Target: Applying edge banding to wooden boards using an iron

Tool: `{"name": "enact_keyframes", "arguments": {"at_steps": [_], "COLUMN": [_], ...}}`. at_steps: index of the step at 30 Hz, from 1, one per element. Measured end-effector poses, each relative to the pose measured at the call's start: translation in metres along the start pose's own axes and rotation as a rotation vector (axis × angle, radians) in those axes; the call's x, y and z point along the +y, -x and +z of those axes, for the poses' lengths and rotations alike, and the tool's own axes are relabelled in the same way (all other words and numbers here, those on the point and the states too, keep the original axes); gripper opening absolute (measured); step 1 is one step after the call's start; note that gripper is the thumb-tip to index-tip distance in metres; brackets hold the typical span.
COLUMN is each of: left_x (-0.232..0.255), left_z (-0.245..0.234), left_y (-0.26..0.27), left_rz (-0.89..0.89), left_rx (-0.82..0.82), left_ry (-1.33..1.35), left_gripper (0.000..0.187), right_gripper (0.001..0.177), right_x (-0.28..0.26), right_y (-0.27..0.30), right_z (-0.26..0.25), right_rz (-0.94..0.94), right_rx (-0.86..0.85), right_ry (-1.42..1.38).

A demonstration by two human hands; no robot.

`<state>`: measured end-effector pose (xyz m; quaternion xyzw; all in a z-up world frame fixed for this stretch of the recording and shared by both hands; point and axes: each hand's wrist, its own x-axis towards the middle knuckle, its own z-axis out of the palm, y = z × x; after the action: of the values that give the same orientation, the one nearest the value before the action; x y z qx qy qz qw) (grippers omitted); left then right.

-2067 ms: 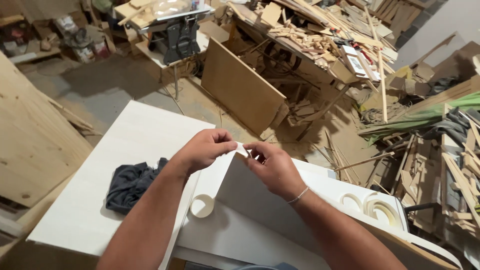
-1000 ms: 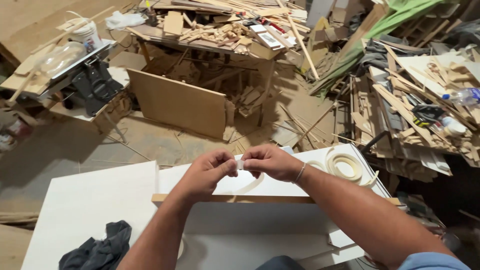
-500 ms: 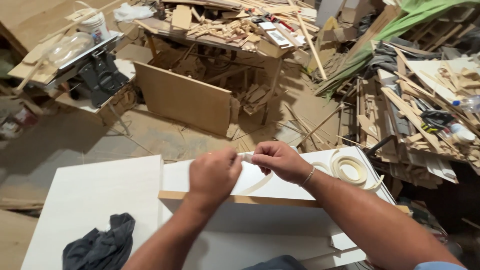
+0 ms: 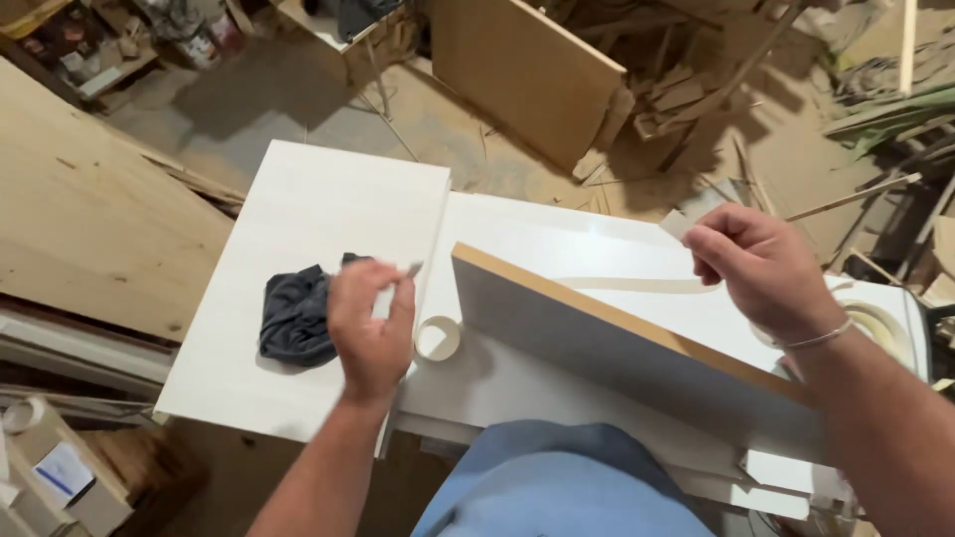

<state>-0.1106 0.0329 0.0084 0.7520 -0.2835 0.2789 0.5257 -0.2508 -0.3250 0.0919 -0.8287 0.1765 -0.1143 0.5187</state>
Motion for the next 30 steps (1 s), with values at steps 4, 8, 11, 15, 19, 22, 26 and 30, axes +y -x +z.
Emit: {"name": "enact_keyframes", "arguments": {"at_steps": [4, 8, 11, 15, 19, 22, 26, 30], "left_x": [-0.084, -0.136, -0.139, -0.142, -0.152, -0.151, -0.166, -0.148], "left_z": [0.028, 0.062, 0.075, 0.079, 0.083, 0.093, 0.110, 0.097], "left_y": [0.107, 0.177, 0.194, 0.211, 0.219, 0.217, 0.226, 0.207], "left_rz": [-0.282, 0.075, -0.006, -0.116, -0.058, -0.022, -0.101, -0.238], "left_rx": [-0.220, -0.381, -0.731, -0.957, -0.949, -0.947, -0.943, -1.092], "left_ry": [-0.199, -0.693, -0.768, -0.773, -0.815, -0.894, -0.820, -0.722], "left_gripper": [0.028, 0.022, 0.014, 0.046, 0.062, 0.047, 0.027, 0.021], "right_gripper": [0.022, 0.023, 0.023, 0.023, 0.018, 0.007, 0.042, 0.044], "right_x": [0.004, 0.009, 0.008, 0.006, 0.000, 0.001, -0.014, -0.039], "right_y": [-0.002, 0.000, 0.002, 0.005, 0.005, 0.005, 0.014, 0.027], "right_z": [0.002, 0.005, 0.008, 0.010, 0.005, 0.004, 0.011, 0.023], "right_rz": [0.025, 0.027, 0.035, 0.044, 0.007, 0.105, 0.107, 0.220], "right_rx": [-0.003, -0.028, -0.043, -0.049, -0.145, -0.289, -0.453, -0.389], "right_ry": [0.042, 0.052, 0.060, 0.138, 0.269, 0.221, 0.334, 0.465]}}
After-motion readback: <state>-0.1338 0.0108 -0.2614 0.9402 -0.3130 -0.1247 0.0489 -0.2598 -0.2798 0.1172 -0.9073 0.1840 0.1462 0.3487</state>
